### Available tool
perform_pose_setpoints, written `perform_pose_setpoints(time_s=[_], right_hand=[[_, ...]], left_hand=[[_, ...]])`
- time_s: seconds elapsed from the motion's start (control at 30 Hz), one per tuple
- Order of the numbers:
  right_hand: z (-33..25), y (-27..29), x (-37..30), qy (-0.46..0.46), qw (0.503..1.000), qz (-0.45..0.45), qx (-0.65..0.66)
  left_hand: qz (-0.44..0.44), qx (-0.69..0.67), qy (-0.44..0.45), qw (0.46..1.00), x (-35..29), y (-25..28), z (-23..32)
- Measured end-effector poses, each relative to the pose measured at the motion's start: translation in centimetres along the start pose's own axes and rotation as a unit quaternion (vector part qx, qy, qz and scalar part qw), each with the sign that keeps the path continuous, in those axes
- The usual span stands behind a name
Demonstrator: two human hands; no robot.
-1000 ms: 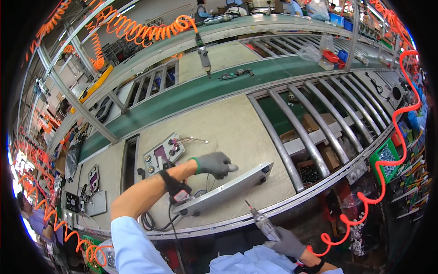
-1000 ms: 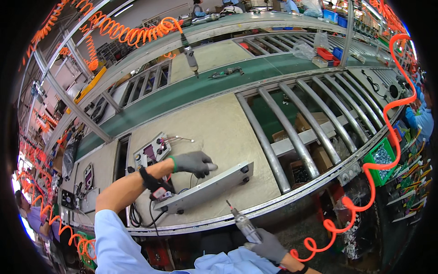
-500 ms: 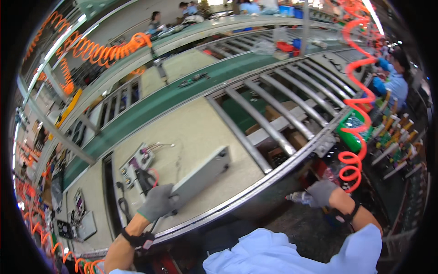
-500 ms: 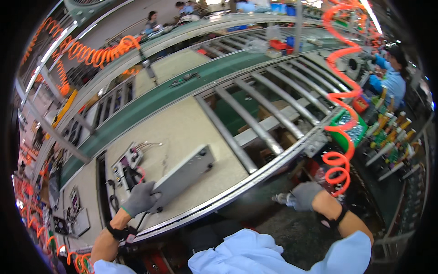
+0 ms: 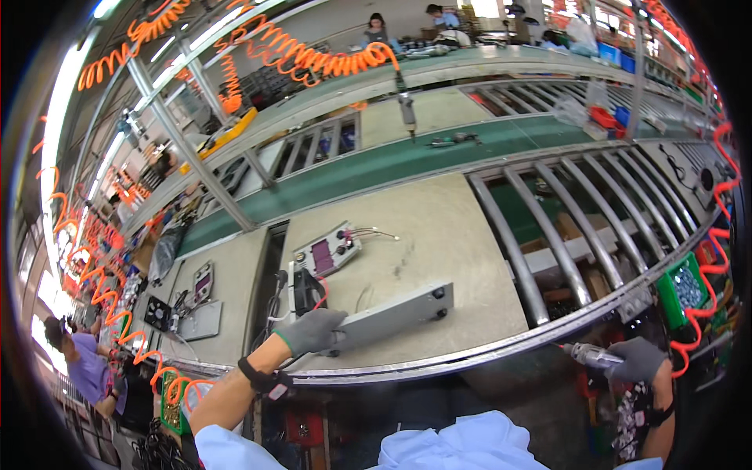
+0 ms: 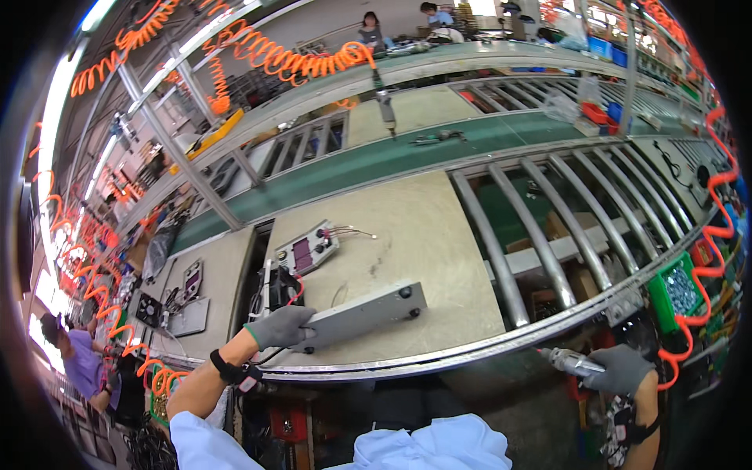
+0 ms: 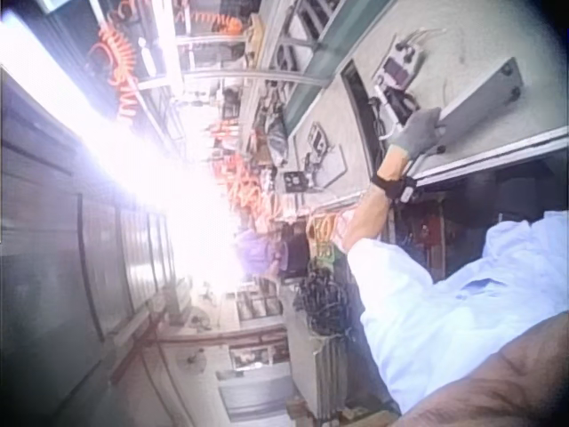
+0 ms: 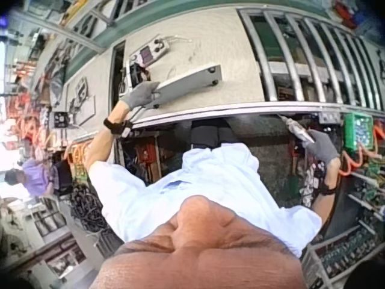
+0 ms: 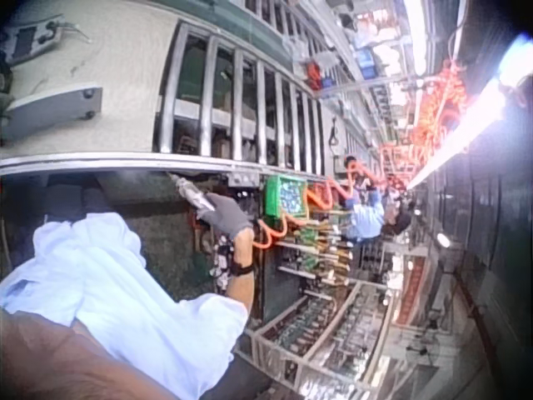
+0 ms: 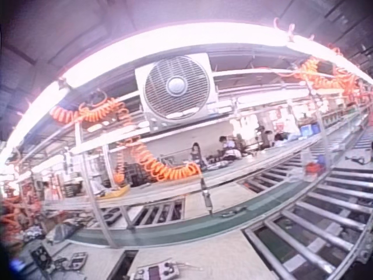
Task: Assembling electronic components into a metal chassis at a factory workstation.
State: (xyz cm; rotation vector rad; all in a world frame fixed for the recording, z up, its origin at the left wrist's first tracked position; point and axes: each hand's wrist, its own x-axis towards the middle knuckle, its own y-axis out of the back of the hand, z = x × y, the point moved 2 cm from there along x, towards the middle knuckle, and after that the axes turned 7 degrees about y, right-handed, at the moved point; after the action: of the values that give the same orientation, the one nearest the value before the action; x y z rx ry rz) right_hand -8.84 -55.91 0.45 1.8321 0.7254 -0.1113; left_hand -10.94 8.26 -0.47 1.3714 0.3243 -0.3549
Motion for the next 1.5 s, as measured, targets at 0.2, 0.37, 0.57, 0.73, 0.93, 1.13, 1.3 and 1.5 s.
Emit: perform_pose_setpoints(time_s=[0.2, 0.37, 0.57, 0.73, 0.93, 1.13, 1.3, 1.5], right_hand=[[-6.6, -5.3, 5.3, 0.074, 0.982, 0.116, 0.128], [-9.5, -9.7, 8.1, 0.072, 0.966, 0.144, 0.203], [-10.2, -12.6, 8.3, 0.036, 0.961, 0.154, 0.226], [-10.8, -13.5, 8.1, 0.014, 0.953, 0.155, 0.260], [-10.2, -13.4, 9.1, -0.016, 0.959, 0.095, 0.268], [-11.5, -13.2, 9.2, -0.039, 0.956, 0.086, 0.278], [-11.1, -14.2, 9.0, -0.103, 0.941, 0.005, 0.322], [-11.0, -16.8, 9.7, 0.004, 0.941, 0.122, 0.316]], left_hand=[[-0.014, -0.063, 0.013, 0.998, 5.1, 7.8, -3.5], [0.012, 0.206, 0.120, 0.971, 15.3, 6.1, -6.6], [-0.001, 0.321, 0.155, 0.934, 22.6, 0.8, -9.9], [0.060, 0.291, 0.177, 0.938, 22.7, 3.3, -8.2], [0.219, 0.020, 0.036, 0.975, 19.9, 11.2, 1.9], [0.080, -0.498, -0.083, 0.860, 20.7, 11.5, 11.0], [-0.056, -0.572, -0.025, 0.818, 23.4, 6.9, 13.5], [-0.053, -0.613, 0.073, 0.785, 23.9, 4.6, 8.4]])
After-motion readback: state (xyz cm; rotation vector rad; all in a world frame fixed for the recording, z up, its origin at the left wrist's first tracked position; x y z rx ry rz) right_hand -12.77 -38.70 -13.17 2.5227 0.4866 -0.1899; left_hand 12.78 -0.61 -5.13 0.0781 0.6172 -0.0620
